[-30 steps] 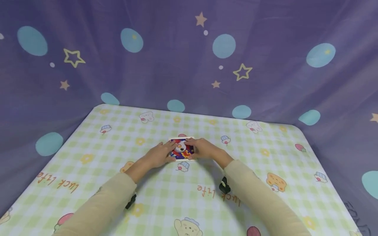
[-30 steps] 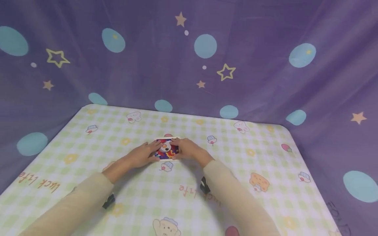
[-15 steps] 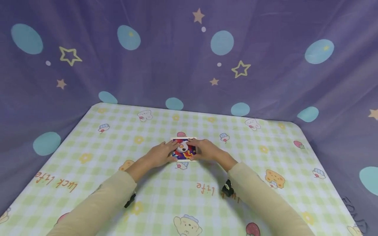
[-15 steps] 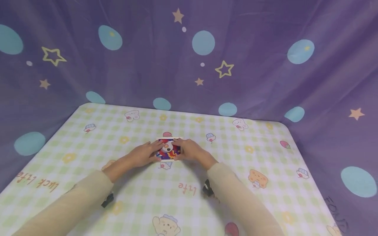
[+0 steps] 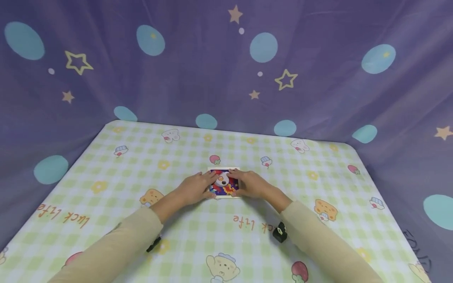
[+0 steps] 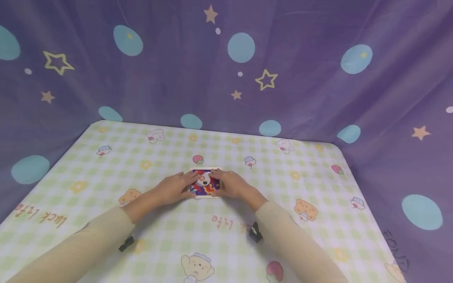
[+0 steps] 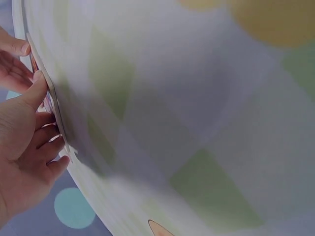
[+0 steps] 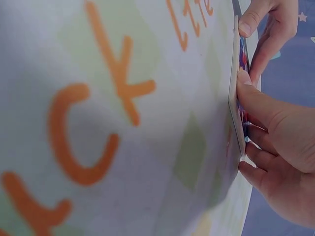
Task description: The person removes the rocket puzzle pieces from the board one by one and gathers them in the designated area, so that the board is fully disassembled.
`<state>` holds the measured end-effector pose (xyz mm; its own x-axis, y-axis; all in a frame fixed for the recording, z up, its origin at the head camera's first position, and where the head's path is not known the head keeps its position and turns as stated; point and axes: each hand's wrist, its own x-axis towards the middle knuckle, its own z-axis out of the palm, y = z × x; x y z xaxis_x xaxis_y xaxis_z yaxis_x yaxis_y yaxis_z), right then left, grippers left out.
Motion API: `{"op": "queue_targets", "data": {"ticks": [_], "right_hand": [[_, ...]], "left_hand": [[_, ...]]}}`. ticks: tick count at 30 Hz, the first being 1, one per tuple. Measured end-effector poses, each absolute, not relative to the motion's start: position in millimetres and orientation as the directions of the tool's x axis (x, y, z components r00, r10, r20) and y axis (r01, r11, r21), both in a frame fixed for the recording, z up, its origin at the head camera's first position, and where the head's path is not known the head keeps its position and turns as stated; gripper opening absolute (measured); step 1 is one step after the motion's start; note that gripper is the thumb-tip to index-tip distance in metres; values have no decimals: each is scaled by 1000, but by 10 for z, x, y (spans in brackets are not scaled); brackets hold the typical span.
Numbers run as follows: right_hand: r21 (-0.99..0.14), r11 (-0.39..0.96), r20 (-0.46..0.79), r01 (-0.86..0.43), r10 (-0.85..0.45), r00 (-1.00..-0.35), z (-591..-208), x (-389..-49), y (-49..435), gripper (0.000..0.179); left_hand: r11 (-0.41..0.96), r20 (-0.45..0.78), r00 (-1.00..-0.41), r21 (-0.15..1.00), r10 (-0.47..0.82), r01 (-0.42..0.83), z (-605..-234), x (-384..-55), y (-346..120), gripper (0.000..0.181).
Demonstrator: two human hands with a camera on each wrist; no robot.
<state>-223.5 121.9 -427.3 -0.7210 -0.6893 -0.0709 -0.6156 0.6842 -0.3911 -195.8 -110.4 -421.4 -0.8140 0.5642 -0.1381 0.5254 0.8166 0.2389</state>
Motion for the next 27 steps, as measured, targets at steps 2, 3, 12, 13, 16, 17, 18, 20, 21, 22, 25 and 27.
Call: {"op": "queue_targets", "data": {"ticks": [2,3,12,13,16,17,18,20,21,22,25,27], "right_hand": [[-395,681,-66,-617,-691,-720,-4272,-2211,1235,67],[-396,683,-67,-614,-688,-722,-4272,-2199,1242,68],[-408,707,-84,-578,-659,-747,-4244,-2039,1311,69],[-411,708,-84,-574,-657,-749,-4243,-2018,1322,69],[-418,709,-85,-569,-653,-752,-4247,-1955,1353,68],[-420,707,-82,-569,-655,-752,-4250,-1933,1364,68],[-422,704,-78,-572,-657,-750,-4253,-1912,1373,68],[-421,698,-71,-579,-661,-747,-4260,-1868,1392,67],[-420,696,-66,-583,-664,-745,-4262,-1848,1400,67],[-420,692,-60,-587,-667,-743,-4265,-1827,1407,67],[-417,687,-51,-595,-671,-740,-4269,-1767,1428,66],[-414,692,-53,-591,-666,-744,-4264,-1725,1434,67]], "left_hand": [[813,-135,-810,235,571,533,-4212,-1939,-1095,70],[811,-135,-808,232,573,537,-4210,-1929,-1090,70],[798,-128,-794,225,594,560,-4202,-1847,-1022,71],[796,-126,-794,228,595,561,-4203,-1835,-1012,70],[793,-122,-791,222,599,567,-4212,-1793,-987,70],[792,-118,-791,223,600,568,-4217,-1778,-981,70],[791,-114,-790,223,602,570,-4220,-1760,-976,70],[787,-104,-789,223,605,574,-4232,-1724,-973,70],[785,-99,-789,227,607,576,-4237,-1705,-973,70],[782,-91,-787,228,610,580,-4246,-1687,-973,70],[773,-73,-783,233,618,589,-4265,-1636,-978,70],[768,-63,-779,234,624,596,-4271,-1606,-976,70]]}}
